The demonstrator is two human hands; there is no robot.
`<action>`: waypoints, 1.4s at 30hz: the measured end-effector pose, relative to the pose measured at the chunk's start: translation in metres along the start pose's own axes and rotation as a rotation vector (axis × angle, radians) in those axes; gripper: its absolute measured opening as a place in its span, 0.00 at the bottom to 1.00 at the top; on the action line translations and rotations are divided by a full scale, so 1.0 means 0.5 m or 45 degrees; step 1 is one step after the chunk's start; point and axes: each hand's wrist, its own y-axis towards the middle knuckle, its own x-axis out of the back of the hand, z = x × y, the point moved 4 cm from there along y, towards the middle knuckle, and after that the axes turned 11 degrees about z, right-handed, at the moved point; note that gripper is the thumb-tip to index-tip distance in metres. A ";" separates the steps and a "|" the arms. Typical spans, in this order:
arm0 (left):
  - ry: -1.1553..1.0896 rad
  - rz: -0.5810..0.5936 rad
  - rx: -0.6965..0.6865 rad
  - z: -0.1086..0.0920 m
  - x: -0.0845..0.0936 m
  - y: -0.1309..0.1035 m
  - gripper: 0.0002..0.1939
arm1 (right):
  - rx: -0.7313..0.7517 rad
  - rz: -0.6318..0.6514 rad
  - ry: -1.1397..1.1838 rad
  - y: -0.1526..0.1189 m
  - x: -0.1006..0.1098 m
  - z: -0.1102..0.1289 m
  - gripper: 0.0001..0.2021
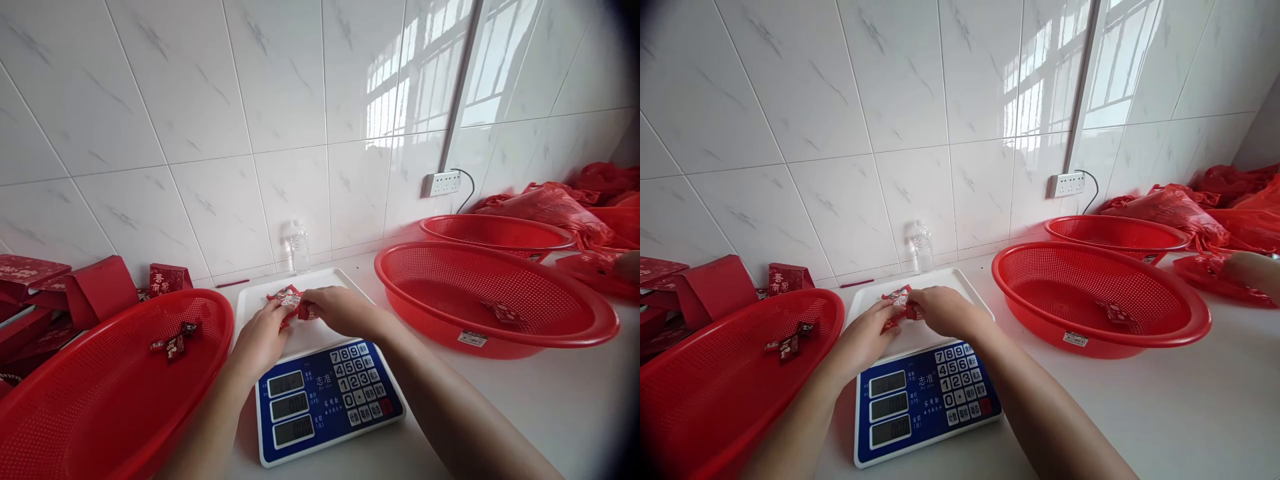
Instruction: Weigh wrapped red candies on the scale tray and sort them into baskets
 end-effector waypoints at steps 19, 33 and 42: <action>-0.802 -0.261 -0.094 -0.038 0.040 -0.023 0.15 | -0.077 -0.644 0.984 -0.052 0.118 -0.065 0.08; -1.462 -0.241 -0.214 -0.050 0.028 -0.019 0.18 | 0.121 -0.153 1.175 -0.037 0.067 0.011 0.11; -1.904 -0.266 -0.068 -0.049 0.033 -0.015 0.13 | 0.021 -0.931 1.797 -0.033 0.096 -0.094 0.06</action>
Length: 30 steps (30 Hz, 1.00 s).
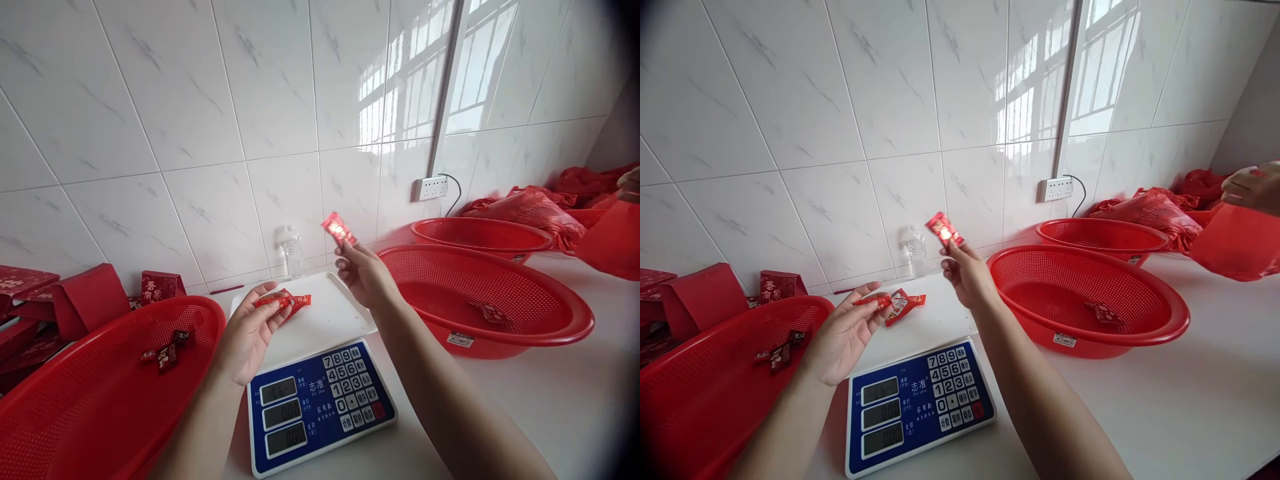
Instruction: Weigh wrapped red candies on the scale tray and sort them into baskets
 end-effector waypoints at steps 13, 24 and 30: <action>0.363 0.013 -0.126 0.003 0.017 -0.001 0.20 | 0.193 -0.704 0.435 0.024 0.185 0.026 0.16; 0.590 -0.018 -0.289 0.008 0.008 -0.002 0.13 | -0.249 0.348 -0.102 -0.029 -0.058 -0.032 0.06; 0.755 -0.022 -0.307 0.012 0.016 0.002 0.15 | -0.241 0.626 -0.493 -0.062 -0.121 -0.065 0.07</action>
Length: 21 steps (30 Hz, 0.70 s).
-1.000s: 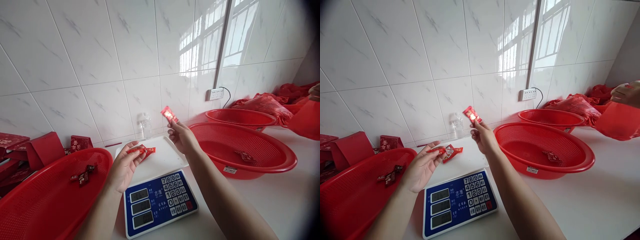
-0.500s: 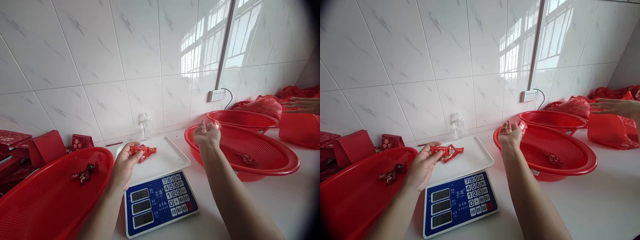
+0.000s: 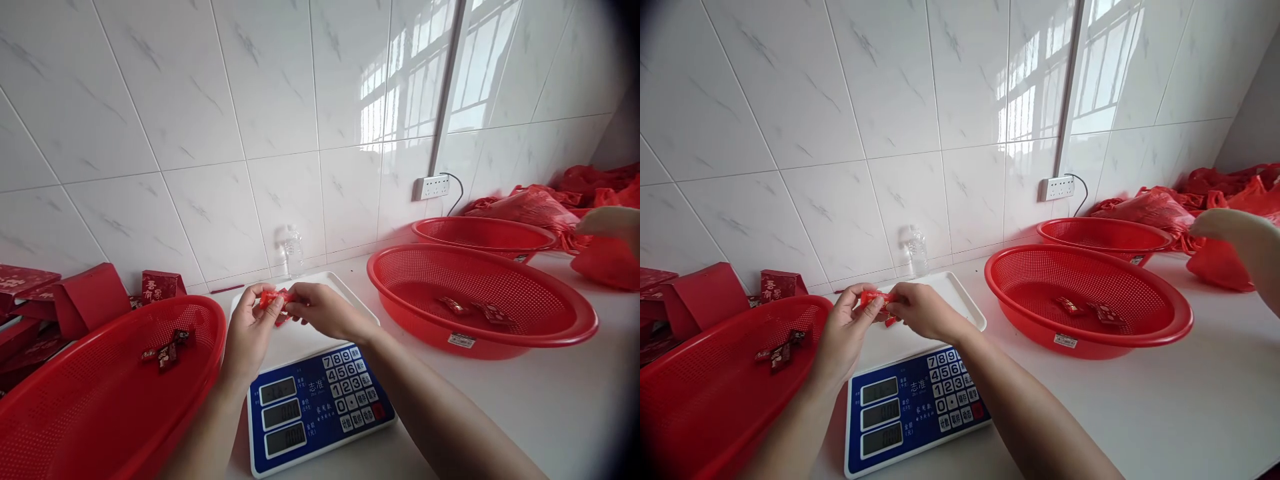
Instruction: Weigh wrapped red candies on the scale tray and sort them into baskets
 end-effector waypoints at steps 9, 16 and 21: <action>0.624 0.319 -0.047 0.048 0.000 0.015 0.12 | 0.386 -1.040 0.504 -0.015 0.221 -0.033 0.10; 0.781 0.480 0.039 0.090 0.010 0.012 0.17 | 0.493 -1.533 0.591 -0.088 0.342 -0.054 0.05; 0.842 0.502 0.036 0.080 0.011 0.011 0.17 | 0.350 -1.267 0.292 -0.068 0.323 -0.047 0.07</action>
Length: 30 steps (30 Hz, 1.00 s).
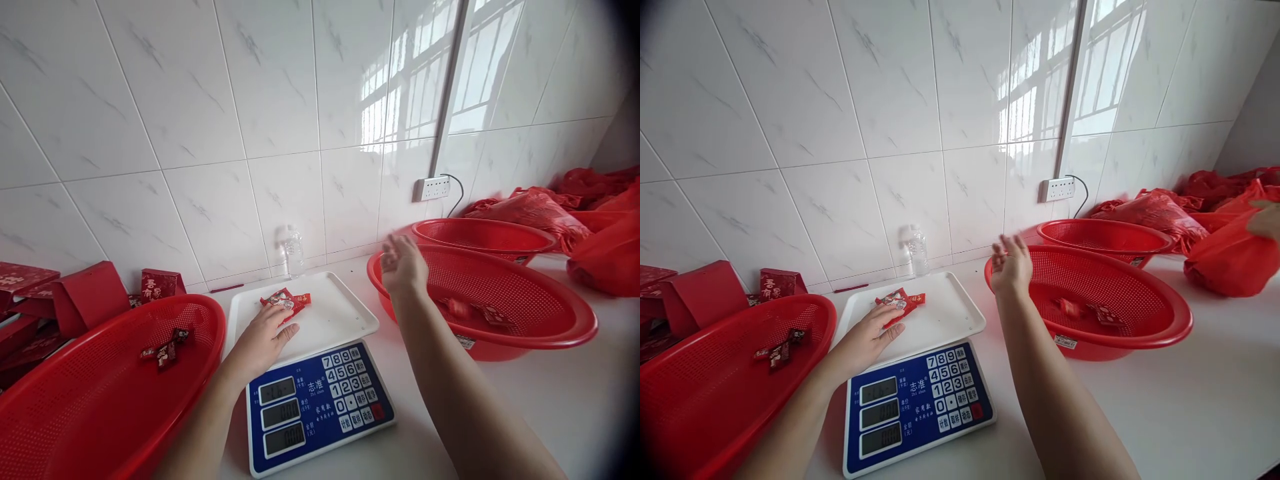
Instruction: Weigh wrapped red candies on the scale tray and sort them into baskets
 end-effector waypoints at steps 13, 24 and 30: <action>0.131 0.031 0.176 -0.033 0.022 -0.013 0.16 | -0.094 1.522 -1.359 -0.178 -0.186 -0.109 0.21; 0.188 0.055 0.247 -0.025 0.017 -0.016 0.26 | -0.069 1.558 -1.515 -0.180 -0.181 -0.077 0.15; 0.264 0.014 0.243 -0.006 0.018 -0.010 0.25 | -0.067 1.169 -1.082 -0.153 -0.181 -0.086 0.06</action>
